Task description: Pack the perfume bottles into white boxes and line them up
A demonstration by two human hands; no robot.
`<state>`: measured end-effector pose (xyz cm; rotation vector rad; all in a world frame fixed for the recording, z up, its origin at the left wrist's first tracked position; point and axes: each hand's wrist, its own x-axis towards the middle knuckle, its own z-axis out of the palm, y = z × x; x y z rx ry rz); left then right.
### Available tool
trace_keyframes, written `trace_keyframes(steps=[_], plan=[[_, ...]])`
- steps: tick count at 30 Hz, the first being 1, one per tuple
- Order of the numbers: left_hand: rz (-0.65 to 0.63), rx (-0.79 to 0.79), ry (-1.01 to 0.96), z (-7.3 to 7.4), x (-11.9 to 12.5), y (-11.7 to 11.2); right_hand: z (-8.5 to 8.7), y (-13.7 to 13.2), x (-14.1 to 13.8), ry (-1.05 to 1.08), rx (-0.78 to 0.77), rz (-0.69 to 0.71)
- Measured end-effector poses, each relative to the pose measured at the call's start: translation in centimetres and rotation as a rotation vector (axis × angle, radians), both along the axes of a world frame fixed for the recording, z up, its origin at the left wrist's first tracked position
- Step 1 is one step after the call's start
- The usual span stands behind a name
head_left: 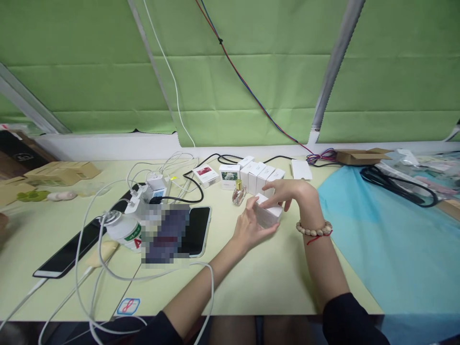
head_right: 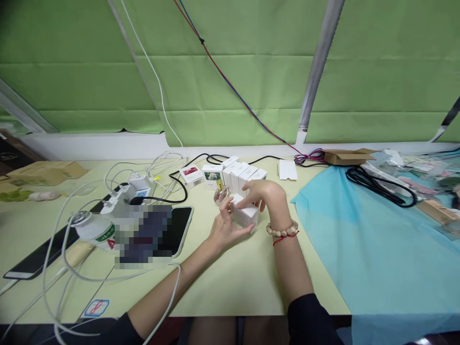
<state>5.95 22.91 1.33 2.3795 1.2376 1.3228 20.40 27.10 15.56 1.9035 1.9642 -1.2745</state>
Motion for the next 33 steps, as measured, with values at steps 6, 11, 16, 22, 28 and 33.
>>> trace_keyframes(steps=[6,11,16,22,28,33], plan=[[-0.175,-0.171,-0.156,-0.4,1.1,-1.3,0.8,-0.7,-0.6,-0.089,0.020,0.014],[-0.154,-0.349,0.010,-0.5,0.9,-1.5,1.4,-1.4,-0.4,-0.112,0.032,-0.047],[-0.221,-0.401,0.128,-0.4,0.5,-1.2,1.4,-1.9,1.7,0.011,0.007,-0.094],[-0.403,-0.385,0.227,-0.4,0.6,-1.0,1.3,-1.8,2.5,-0.032,-0.038,-0.146],[-0.271,-0.440,0.325,-0.6,0.9,-0.9,-0.1,-0.8,3.1,0.059,-0.093,-0.176],[-0.164,-0.403,0.318,-0.6,1.1,-0.8,-0.6,-0.4,3.9,0.147,-0.136,-0.127]])
